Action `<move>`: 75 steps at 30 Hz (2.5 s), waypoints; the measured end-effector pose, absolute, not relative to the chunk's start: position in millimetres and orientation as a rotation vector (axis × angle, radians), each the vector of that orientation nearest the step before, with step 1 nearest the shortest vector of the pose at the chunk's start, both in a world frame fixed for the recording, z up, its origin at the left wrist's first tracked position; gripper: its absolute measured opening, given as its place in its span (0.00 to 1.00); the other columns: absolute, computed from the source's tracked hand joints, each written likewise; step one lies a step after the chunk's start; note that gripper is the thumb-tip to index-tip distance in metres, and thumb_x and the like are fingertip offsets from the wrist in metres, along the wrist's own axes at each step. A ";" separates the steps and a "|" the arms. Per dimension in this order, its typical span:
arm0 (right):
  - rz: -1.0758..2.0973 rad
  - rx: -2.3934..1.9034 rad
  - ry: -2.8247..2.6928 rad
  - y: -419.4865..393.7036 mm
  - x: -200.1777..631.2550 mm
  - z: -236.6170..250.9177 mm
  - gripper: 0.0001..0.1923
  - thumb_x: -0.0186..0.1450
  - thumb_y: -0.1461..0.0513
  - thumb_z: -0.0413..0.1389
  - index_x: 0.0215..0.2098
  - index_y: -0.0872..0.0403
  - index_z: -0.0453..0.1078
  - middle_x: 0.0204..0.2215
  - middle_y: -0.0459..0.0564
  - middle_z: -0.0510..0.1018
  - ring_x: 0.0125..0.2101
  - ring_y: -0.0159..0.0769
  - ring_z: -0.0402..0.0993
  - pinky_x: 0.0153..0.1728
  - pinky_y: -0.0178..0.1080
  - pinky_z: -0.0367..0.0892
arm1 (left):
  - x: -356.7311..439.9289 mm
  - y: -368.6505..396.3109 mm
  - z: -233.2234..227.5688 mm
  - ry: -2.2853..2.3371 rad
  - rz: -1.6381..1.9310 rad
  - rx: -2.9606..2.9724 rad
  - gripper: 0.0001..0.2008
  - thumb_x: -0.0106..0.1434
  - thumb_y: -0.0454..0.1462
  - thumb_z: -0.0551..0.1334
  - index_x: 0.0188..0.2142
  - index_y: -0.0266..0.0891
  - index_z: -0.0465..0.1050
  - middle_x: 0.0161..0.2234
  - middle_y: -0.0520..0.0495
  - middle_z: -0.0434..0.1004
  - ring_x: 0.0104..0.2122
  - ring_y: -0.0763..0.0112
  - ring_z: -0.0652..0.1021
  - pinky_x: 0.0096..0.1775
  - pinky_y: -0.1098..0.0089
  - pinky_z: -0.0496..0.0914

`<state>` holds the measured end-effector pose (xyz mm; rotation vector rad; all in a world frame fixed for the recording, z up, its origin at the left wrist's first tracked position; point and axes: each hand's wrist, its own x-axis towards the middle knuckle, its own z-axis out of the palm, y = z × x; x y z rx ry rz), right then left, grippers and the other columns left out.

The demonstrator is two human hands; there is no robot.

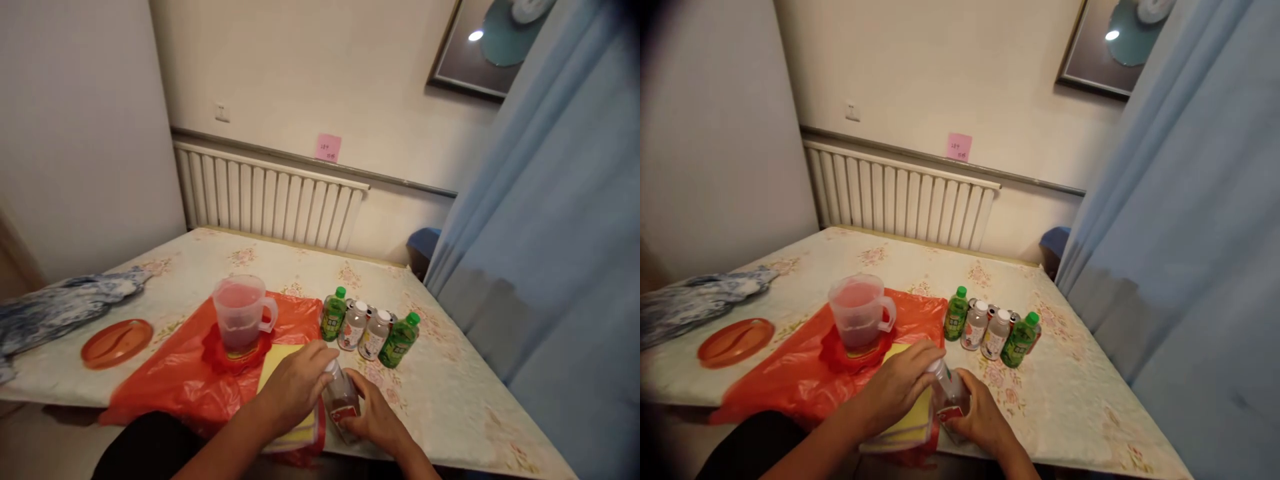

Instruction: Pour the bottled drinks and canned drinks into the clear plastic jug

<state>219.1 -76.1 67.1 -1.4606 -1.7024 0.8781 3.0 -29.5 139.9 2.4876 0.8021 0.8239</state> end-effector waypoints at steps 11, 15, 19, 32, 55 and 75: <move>0.795 -1.275 -1.970 -43.1 167.1 100.5 0.31 0.49 0.66 0.66 0.52 0.52 0.69 0.47 0.50 0.76 0.46 0.43 0.72 0.49 0.41 0.66 | -43.9 -30.6 122.0 1.341 1.211 2.142 0.06 0.64 0.40 0.57 0.39 0.40 0.68 0.35 0.48 0.72 0.35 0.66 0.74 0.38 0.67 0.68; 0.615 -1.257 -2.134 -26.6 150.0 120.4 0.26 0.51 0.61 0.67 0.48 0.52 0.71 0.43 0.50 0.77 0.43 0.44 0.71 0.45 0.42 0.65 | -60.2 -27.2 118.9 1.531 1.328 1.845 0.08 0.63 0.43 0.57 0.31 0.41 0.65 0.27 0.52 0.70 0.28 0.68 0.73 0.34 0.68 0.68; 0.569 -1.226 -2.221 -10.2 135.2 133.3 0.26 0.51 0.61 0.68 0.48 0.52 0.71 0.43 0.51 0.77 0.43 0.44 0.71 0.46 0.42 0.65 | -76.7 -27.1 115.6 1.593 1.341 1.799 0.10 0.66 0.43 0.54 0.35 0.40 0.67 0.30 0.49 0.73 0.32 0.65 0.75 0.38 0.64 0.70; 0.735 -1.163 -2.255 2.3 116.8 143.1 0.27 0.50 0.65 0.66 0.49 0.51 0.73 0.44 0.49 0.78 0.43 0.43 0.73 0.47 0.42 0.66 | -117.6 -34.6 130.8 1.238 1.166 2.075 0.19 0.63 0.32 0.55 0.53 0.45 0.70 0.48 0.46 0.74 0.49 0.64 0.75 0.52 0.65 0.69; 0.756 -1.220 -2.313 16.0 104.1 146.9 0.29 0.48 0.67 0.67 0.50 0.52 0.74 0.45 0.50 0.78 0.43 0.44 0.74 0.48 0.44 0.67 | -136.9 -36.1 134.5 1.174 1.098 2.079 0.24 0.62 0.30 0.52 0.57 0.46 0.67 0.54 0.45 0.71 0.54 0.63 0.71 0.57 0.60 0.65; 0.142 -1.366 -2.391 80.8 124.6 183.9 0.23 0.56 0.58 0.64 0.49 0.51 0.71 0.42 0.52 0.78 0.42 0.46 0.72 0.45 0.45 0.65 | -128.5 -26.7 92.8 1.542 1.346 1.545 0.16 0.62 0.48 0.54 0.40 0.39 0.71 0.27 0.52 0.70 0.26 0.68 0.70 0.31 0.69 0.64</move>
